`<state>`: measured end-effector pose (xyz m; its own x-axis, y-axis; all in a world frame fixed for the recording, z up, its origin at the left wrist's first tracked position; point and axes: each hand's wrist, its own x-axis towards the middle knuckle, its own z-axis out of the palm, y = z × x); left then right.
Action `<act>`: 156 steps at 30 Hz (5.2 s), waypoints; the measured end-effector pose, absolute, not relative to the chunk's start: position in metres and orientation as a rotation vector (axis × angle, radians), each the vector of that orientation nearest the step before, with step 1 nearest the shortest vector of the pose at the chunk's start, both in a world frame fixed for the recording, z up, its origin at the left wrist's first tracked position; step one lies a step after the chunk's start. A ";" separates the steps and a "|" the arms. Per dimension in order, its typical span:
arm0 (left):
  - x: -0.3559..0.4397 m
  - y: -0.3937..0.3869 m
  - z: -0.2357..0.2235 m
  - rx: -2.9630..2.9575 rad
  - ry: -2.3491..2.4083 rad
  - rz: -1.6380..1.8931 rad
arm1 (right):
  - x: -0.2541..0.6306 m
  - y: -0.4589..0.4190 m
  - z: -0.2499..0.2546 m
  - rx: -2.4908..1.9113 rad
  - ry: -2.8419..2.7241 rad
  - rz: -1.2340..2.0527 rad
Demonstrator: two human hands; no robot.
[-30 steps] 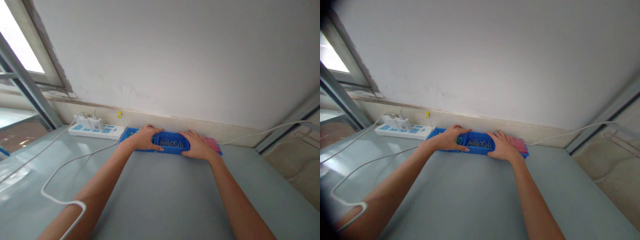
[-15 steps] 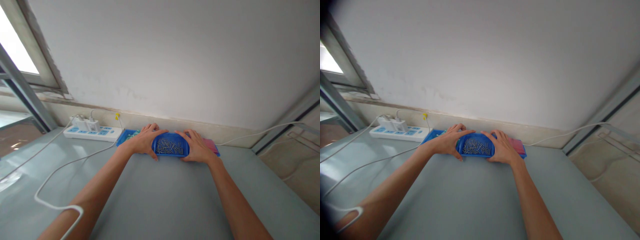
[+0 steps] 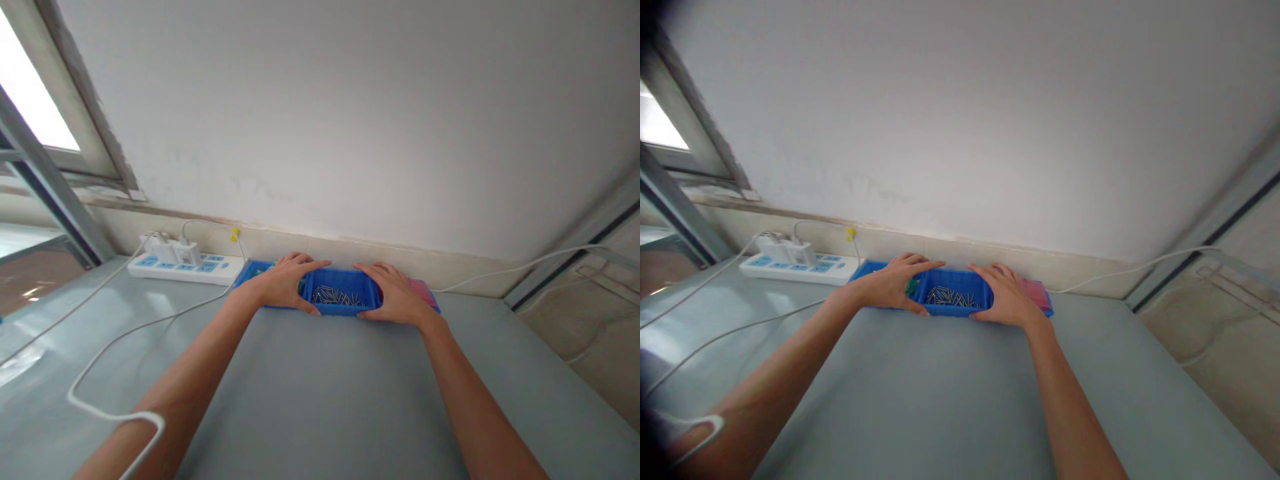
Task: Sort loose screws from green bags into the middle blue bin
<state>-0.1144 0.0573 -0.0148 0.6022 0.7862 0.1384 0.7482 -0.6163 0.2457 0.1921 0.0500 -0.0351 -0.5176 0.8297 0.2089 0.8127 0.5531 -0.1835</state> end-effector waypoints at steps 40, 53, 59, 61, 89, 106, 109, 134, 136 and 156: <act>-0.216 0.036 0.029 2.289 1.411 0.359 | 0.063 0.034 -0.045 -0.908 -2.442 -0.238; -0.202 0.042 0.025 2.317 1.573 0.394 | 0.065 0.043 -0.034 -1.025 -2.488 -0.067; -0.175 0.048 0.021 2.442 1.655 0.377 | 0.067 0.047 -0.033 -1.075 -2.503 0.035; -0.163 0.049 0.021 2.500 1.624 0.445 | 0.075 0.044 -0.035 -1.067 -2.473 0.036; 0.043 0.080 -0.019 2.698 1.160 0.293 | 0.318 0.034 -0.097 -1.253 -1.757 0.635; 0.047 0.046 -0.027 2.813 1.123 0.584 | 0.325 0.013 -0.075 -1.301 -2.072 -0.067; 0.045 0.048 -0.023 2.804 1.119 0.567 | 0.326 0.014 -0.077 -1.315 -2.067 -0.033; 0.031 0.049 -0.025 2.886 1.166 0.528 | 0.283 -0.001 -0.069 -1.272 -2.214 -0.230; 0.032 0.047 -0.024 2.895 1.164 0.520 | 0.280 -0.004 -0.066 -1.208 -2.242 -0.215; 0.049 0.069 -0.022 2.791 1.066 0.466 | 0.286 -0.002 -0.063 -1.114 -2.059 -0.066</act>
<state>0.0493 0.0690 -0.0218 0.7050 0.6666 0.2423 0.6303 -0.7454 0.2169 0.2859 -0.0017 -0.0633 -0.3129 0.6896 0.6531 0.7302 0.6144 -0.2989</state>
